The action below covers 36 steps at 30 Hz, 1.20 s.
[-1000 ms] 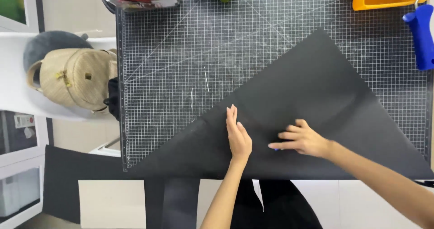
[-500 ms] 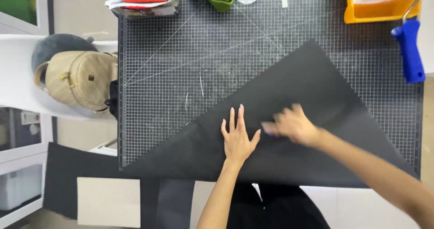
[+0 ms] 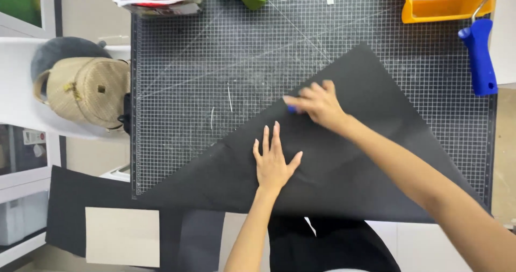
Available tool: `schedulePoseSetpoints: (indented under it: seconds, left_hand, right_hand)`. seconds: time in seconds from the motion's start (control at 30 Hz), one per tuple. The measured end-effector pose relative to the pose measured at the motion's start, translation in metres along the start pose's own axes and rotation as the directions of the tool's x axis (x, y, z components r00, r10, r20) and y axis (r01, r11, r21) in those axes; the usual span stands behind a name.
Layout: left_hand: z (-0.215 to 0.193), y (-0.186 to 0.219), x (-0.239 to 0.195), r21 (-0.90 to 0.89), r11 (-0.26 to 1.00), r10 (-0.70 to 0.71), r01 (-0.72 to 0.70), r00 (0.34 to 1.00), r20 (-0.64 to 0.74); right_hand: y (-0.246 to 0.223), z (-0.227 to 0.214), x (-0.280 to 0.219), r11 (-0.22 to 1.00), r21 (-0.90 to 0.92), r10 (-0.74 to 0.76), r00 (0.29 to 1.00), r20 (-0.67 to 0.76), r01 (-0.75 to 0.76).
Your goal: The person uses a paint roller to apply a white adhesive to a beige sheet, then flips and smooths it with a blue squeegee. They repeat the process on a second beige sheet, applying adhesive and smoothing the surface.
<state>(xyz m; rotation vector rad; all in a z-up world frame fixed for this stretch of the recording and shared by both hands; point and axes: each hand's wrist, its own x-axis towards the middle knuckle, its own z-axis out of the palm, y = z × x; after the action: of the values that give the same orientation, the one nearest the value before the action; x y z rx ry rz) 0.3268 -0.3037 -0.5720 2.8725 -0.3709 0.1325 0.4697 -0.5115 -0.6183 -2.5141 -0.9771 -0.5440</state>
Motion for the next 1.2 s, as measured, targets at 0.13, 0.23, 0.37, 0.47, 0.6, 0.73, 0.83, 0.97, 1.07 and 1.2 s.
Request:
schedulePoseSetpoints:
  seconds: [0.13,0.23,0.37,0.47,0.6,0.73,0.83,0.97,1.07,1.2]
  left_hand:
    - [0.003,-0.001,0.0,0.012,1.0,0.003,-0.002,1.0,-0.019]
    - [0.004,0.001,0.003,-0.025,1.0,-0.002,0.002,1.0,0.004]
    - [0.004,-0.002,0.002,-0.098,0.995,-0.001,-0.002,1.0,-0.03]
    - [0.006,-0.009,-0.004,-0.254,0.967,-0.042,0.027,0.998,-0.052]
    - [0.011,-0.016,-0.011,-0.43,0.899,-0.116,0.083,0.992,-0.052]
    - [0.008,-0.014,-0.009,-0.434,0.899,-0.093,0.069,0.995,-0.035]
    - [-0.001,-0.008,-0.005,-0.487,0.873,-0.103,0.021,0.985,-0.142]
    - [0.007,-0.009,-0.001,-0.548,0.833,-0.185,0.076,0.972,-0.147]
    - [0.006,-0.014,-0.012,-0.599,0.794,-0.224,0.104,0.966,-0.13]
    - [0.005,-0.014,-0.008,-0.547,0.836,-0.143,0.037,0.978,-0.154]
  right_hand:
    - [-0.017,-0.022,-0.052,1.0,-0.017,0.008,1.0,-0.022,-0.008]
    - [-0.024,-0.057,-0.092,0.995,0.1,-0.035,0.992,0.118,0.023]
    - [0.013,-0.035,-0.012,0.997,-0.067,0.051,0.999,0.02,-0.049]
    - [-0.038,-0.006,-0.006,0.921,-0.329,0.198,0.978,-0.067,-0.209]
    - [-0.122,-0.002,-0.065,0.978,-0.014,0.209,0.978,0.021,-0.209]
    - [0.05,0.005,-0.049,0.714,-0.629,0.361,0.932,-0.046,-0.307]
    - [0.071,-0.023,0.01,0.454,-0.28,0.766,0.531,-0.362,-0.846]
    - [-0.094,-0.027,0.07,0.621,-0.592,0.59,0.804,-0.079,-0.514]
    - [-0.127,-0.038,0.058,0.882,-0.3,0.391,0.92,0.036,-0.363]
    - [0.023,-0.026,-0.028,0.313,-0.81,0.701,0.696,-0.155,-0.496]
